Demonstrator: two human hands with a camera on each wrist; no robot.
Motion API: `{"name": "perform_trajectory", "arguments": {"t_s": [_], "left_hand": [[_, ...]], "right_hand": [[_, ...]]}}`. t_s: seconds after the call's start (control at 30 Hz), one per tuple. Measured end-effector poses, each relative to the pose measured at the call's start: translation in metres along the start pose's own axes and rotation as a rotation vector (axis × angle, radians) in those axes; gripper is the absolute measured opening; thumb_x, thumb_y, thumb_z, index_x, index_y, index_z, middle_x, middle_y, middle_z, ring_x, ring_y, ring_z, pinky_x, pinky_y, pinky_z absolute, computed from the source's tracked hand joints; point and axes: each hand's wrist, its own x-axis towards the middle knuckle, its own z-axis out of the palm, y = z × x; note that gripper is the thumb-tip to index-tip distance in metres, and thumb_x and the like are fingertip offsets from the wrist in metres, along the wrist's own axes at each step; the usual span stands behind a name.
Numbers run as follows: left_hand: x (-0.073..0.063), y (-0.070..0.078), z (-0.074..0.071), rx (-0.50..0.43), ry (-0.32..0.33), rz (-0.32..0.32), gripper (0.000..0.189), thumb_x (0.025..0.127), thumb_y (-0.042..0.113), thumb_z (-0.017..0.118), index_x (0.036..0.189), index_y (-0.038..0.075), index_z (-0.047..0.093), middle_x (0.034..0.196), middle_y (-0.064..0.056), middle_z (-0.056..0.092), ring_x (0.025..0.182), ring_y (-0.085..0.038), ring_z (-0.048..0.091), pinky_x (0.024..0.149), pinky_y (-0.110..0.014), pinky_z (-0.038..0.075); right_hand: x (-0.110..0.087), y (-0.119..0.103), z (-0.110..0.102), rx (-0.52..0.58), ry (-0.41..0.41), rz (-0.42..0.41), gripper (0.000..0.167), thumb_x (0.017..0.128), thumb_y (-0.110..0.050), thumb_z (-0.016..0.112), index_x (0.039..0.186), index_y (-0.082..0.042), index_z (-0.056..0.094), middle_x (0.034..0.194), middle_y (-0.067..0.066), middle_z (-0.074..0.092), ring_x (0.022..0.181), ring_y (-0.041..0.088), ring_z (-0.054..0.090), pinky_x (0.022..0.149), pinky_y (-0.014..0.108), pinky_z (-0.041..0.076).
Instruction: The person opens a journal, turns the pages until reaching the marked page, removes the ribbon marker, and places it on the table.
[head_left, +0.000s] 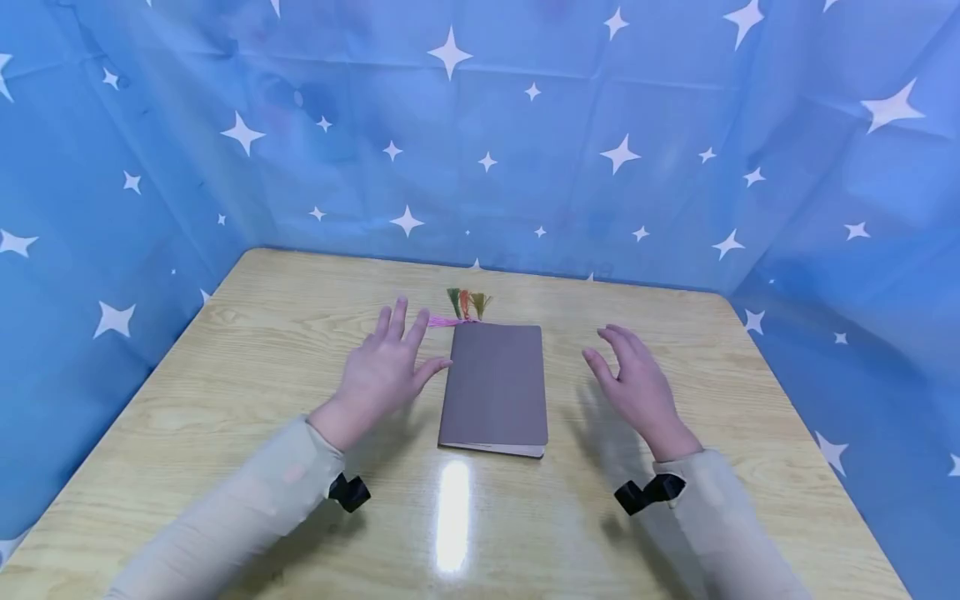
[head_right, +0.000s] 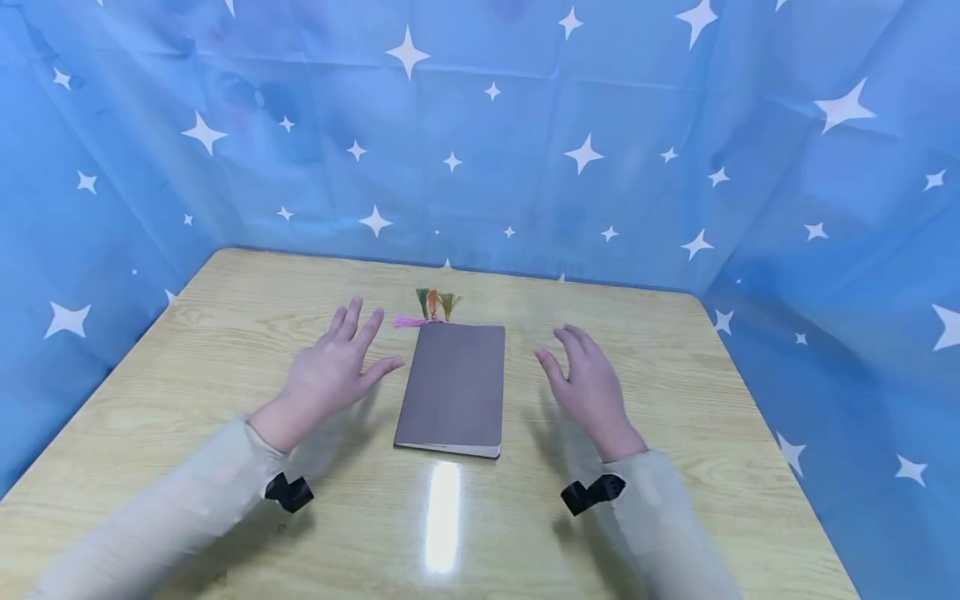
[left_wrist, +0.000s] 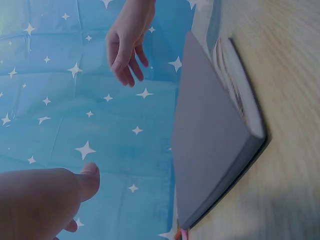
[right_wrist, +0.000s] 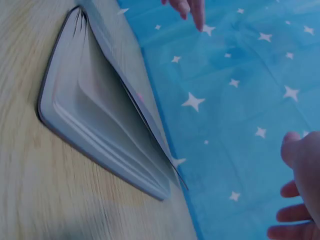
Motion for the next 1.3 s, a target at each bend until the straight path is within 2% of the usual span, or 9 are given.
{"name": "perform_trajectory", "arguments": {"t_s": [0.1,0.13,0.23,0.33,0.47,0.57,0.67,0.97,1.3], "left_hand": [[-0.002,0.004,0.003,0.026,0.019,0.038,0.072,0.09,0.061,0.042,0.144,0.012,0.037,0.148,-0.021,0.027,0.134,-0.037,0.026,0.098,-0.052,0.036],[-0.002,0.005,0.005,0.03,0.028,0.054,0.071,0.091,0.06,0.042,0.142,0.011,0.039,0.147,-0.021,0.029,0.134,-0.038,0.028,0.102,-0.052,0.031],[-0.005,0.008,0.011,0.045,0.07,0.116,0.065,0.092,0.055,0.044,0.136,0.007,0.048,0.142,-0.021,0.037,0.13,-0.038,0.034,0.101,-0.052,0.032],[-0.008,0.012,0.019,0.041,0.141,0.171,0.061,0.092,0.052,0.049,0.129,0.003,0.054,0.136,-0.021,0.046,0.124,-0.037,0.044,0.095,-0.048,0.041],[-0.012,0.016,0.029,0.038,0.241,0.233,0.058,0.09,0.05,0.054,0.119,0.001,0.061,0.125,-0.021,0.056,0.113,-0.033,0.055,0.074,-0.041,0.053],[-0.014,0.019,0.036,0.032,0.311,0.287,0.056,0.088,0.049,0.057,0.111,0.0,0.065,0.115,-0.019,0.062,0.104,-0.029,0.061,0.06,-0.035,0.055],[-0.016,0.023,0.044,0.005,0.358,0.34,0.052,0.086,0.048,0.061,0.104,0.0,0.066,0.106,-0.018,0.066,0.094,-0.027,0.066,0.055,-0.033,0.054],[-0.028,0.035,0.065,-0.054,0.306,0.442,0.055,0.084,0.05,0.062,0.102,-0.001,0.066,0.109,-0.019,0.065,0.097,-0.027,0.064,0.069,-0.036,0.055],[-0.033,0.043,0.073,-0.015,0.207,0.462,0.073,0.082,0.062,0.057,0.114,-0.003,0.063,0.117,-0.02,0.061,0.107,-0.028,0.06,0.082,-0.036,0.051]], "right_hand": [[0.0,-0.004,0.004,0.04,0.006,0.0,0.051,0.097,-0.039,0.047,0.128,0.001,0.05,0.133,0.021,0.045,0.12,0.04,0.042,0.092,0.056,0.037],[0.0,-0.005,0.006,0.046,0.007,-0.001,0.05,0.097,-0.039,0.047,0.127,0.001,0.051,0.132,0.021,0.046,0.119,0.039,0.043,0.092,0.056,0.037],[-0.001,-0.007,0.012,0.06,0.007,-0.003,0.048,0.096,-0.038,0.049,0.125,0.0,0.053,0.126,0.02,0.05,0.114,0.037,0.048,0.088,0.054,0.041],[-0.002,-0.011,0.017,0.075,-0.029,0.016,0.048,0.096,-0.038,0.049,0.125,0.0,0.054,0.122,0.019,0.054,0.108,0.035,0.053,0.083,0.051,0.044],[-0.002,-0.015,0.022,0.103,-0.102,0.042,0.049,0.096,-0.04,0.047,0.124,0.001,0.055,0.119,0.018,0.057,0.102,0.033,0.057,0.08,0.047,0.047],[-0.002,-0.017,0.027,0.118,-0.131,0.055,0.047,0.096,-0.039,0.049,0.121,0.001,0.057,0.112,0.017,0.06,0.095,0.03,0.059,0.078,0.045,0.048],[-0.003,-0.019,0.032,0.132,-0.147,0.069,0.042,0.095,-0.033,0.052,0.117,0.002,0.059,0.104,0.014,0.062,0.088,0.027,0.06,0.075,0.043,0.049],[-0.009,-0.023,0.051,0.139,-0.206,0.098,0.027,0.094,-0.025,0.056,0.104,-0.002,0.067,0.091,0.007,0.062,0.076,0.018,0.055,0.067,0.034,0.047],[-0.01,-0.03,0.058,0.17,-0.21,0.164,0.026,0.094,-0.026,0.056,0.101,-0.004,0.068,0.084,0.003,0.061,0.068,0.014,0.052,0.06,0.03,0.044]]}}
